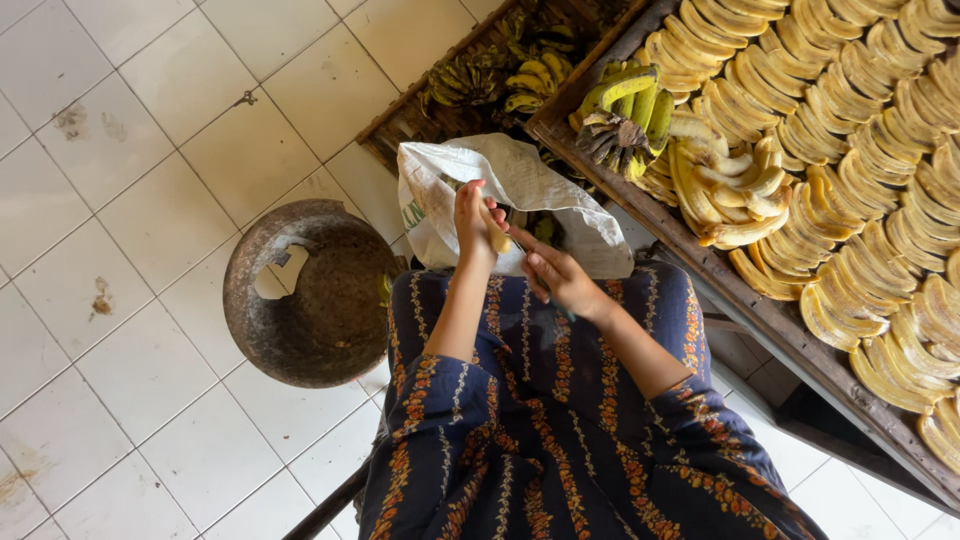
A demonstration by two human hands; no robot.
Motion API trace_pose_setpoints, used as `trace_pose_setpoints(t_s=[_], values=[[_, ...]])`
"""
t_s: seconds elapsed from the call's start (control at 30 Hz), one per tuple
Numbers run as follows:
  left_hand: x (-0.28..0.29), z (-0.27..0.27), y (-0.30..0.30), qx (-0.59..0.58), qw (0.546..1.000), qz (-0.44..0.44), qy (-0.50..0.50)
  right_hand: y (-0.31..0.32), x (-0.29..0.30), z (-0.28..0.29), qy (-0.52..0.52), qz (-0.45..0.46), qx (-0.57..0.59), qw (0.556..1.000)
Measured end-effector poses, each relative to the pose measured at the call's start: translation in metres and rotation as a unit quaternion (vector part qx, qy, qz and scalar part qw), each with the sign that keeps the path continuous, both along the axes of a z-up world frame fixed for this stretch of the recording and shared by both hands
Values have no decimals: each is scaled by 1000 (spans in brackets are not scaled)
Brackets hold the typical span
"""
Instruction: The person uses a small knife to peel green and yellow bananas, placing the peeled fruit onto a large wooden tray and the peels into a white sack.
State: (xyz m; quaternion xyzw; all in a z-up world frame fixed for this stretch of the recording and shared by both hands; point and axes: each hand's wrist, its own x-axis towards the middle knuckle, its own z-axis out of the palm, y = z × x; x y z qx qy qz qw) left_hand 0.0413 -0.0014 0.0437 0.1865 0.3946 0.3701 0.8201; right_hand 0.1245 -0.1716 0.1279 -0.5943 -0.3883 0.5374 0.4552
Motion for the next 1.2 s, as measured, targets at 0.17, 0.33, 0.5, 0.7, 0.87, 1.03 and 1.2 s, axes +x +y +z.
trace_pose_setpoints(t_s=[0.17,0.33,0.5,0.7,0.87,1.03,1.2], values=[[-1,15,-9,40,998,53,-19,3,-15,8,170,-38,11,985],[-1,26,-12,79,992,100,-18,2,-16,16,167,-32,18,985],[0,27,-14,94,986,135,5,2,-15,21,127,-30,2,991],[0,42,-22,42,985,160,40,-1,-21,-3,95,-37,-20,995],[3,48,-37,-15,990,138,-31,-1,-23,-24,8,-53,1,999],[13,32,-49,-104,983,96,-113,9,-14,-19,-255,-46,244,935],[18,14,-55,-103,983,15,-149,22,-3,-7,-347,-73,111,928]])
